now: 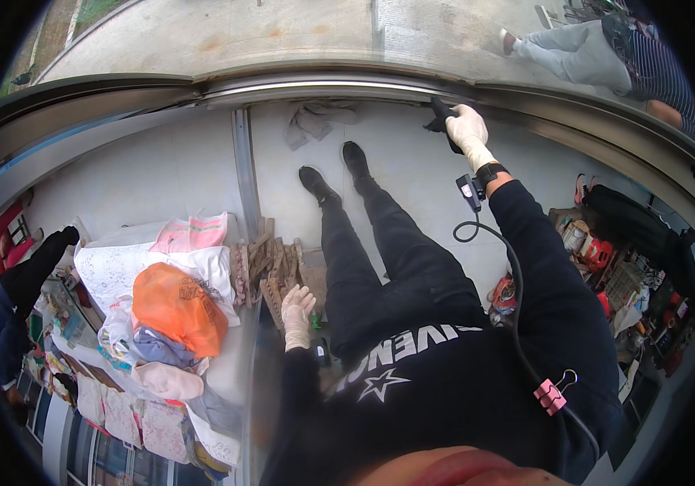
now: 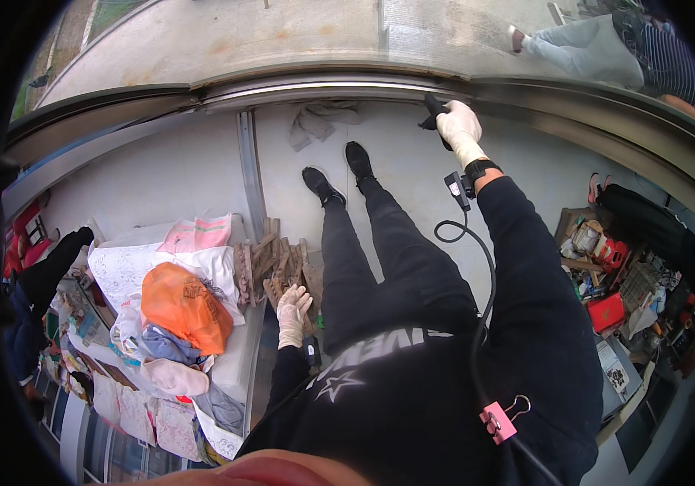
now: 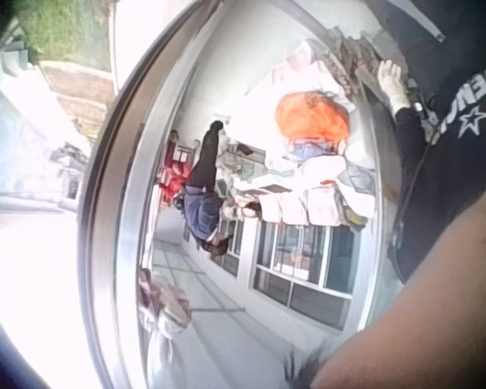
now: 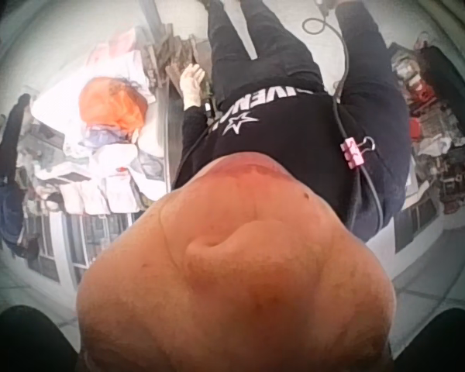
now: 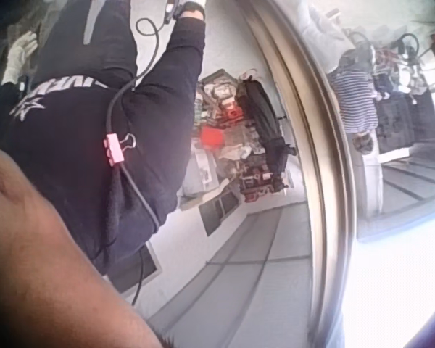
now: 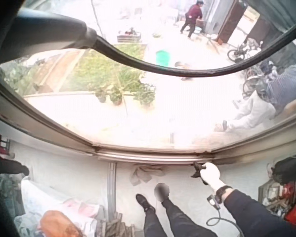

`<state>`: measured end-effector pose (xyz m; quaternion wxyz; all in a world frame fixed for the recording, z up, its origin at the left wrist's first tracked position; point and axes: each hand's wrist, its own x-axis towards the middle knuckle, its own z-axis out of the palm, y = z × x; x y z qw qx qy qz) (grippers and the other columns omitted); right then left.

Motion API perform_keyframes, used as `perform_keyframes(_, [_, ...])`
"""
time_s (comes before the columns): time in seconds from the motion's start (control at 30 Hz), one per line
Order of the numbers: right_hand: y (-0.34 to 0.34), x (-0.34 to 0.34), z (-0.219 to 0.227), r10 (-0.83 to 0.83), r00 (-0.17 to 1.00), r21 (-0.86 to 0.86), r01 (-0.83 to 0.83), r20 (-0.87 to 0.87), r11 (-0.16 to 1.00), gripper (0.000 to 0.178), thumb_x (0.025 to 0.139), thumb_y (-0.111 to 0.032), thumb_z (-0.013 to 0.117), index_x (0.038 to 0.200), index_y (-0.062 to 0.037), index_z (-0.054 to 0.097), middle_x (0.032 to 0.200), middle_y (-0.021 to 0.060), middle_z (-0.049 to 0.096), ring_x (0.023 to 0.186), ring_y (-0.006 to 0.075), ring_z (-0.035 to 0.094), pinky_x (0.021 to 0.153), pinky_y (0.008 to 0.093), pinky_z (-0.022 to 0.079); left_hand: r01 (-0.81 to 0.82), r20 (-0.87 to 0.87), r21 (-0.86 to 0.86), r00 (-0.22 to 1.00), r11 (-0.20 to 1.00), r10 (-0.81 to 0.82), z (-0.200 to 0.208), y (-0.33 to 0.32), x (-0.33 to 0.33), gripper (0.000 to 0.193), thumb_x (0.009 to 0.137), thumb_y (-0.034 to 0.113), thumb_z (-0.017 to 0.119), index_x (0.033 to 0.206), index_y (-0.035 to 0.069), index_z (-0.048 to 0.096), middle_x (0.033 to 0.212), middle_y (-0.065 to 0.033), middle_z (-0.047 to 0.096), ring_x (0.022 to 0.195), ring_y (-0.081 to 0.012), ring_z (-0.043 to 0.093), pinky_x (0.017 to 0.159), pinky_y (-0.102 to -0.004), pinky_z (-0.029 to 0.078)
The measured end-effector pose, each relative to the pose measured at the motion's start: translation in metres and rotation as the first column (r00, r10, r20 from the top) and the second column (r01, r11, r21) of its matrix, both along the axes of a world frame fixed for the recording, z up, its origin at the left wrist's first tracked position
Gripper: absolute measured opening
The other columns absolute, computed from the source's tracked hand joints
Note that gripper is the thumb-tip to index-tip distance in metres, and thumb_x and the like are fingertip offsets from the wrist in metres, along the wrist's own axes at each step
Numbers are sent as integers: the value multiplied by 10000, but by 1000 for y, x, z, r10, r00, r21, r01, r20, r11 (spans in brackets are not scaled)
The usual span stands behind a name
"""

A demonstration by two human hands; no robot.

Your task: The person sits on the floor and wrings out a black cloth in a basin, then stands to wipe the lower track of a sliding glass door. They continue wiping the frame and track, then return to the basin to wring the cloth again and apply liquid from a small bottle onto it.

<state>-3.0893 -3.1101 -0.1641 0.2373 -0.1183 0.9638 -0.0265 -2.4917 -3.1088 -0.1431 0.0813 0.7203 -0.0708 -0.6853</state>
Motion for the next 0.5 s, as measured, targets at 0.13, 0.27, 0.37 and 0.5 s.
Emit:
perform_keyframes(0.13, [24,-20,-17,-260,921,-162,220,-292,962,416,746,-261,624,1125,-94,658,1128,167,658,1039,310,634,938,391,478,-30,-72,-23,997,999,28,-5,1,-4,412,944,142,578,1291,-49,465,1188,-247,582,1005,-346,629,855,-414,555])
perform_keyframes(0.27, [19,-48,-53,-116,985,-104,103,-128,989,436,770,-182,572,1192,-76,605,1214,174,605,1170,382,543,979,425,454,-4,-36,-6,999,1000,4,-8,1,-8,408,950,134,569,1293,-57,459,1197,-256,575,1012,-354,628,862,-420,555])
perform_keyframes(0.37, [4,-57,-75,-93,994,78,97,-58,992,368,786,-168,567,1136,-66,619,1177,185,626,1108,402,579,952,434,473,-35,-60,-12,998,999,34,-12,0,-8,414,944,111,572,1301,-62,452,1196,-265,572,1012,-361,628,855,-421,558])
perform_keyframes(0.5, [-13,-78,-65,101,972,348,-172,213,922,365,819,-166,542,1132,-9,643,1154,242,623,1145,366,571,935,400,471,-78,-107,-44,992,996,73,-16,1,-2,403,951,117,563,1297,-61,458,1195,-266,574,1017,-381,624,861,-440,553])
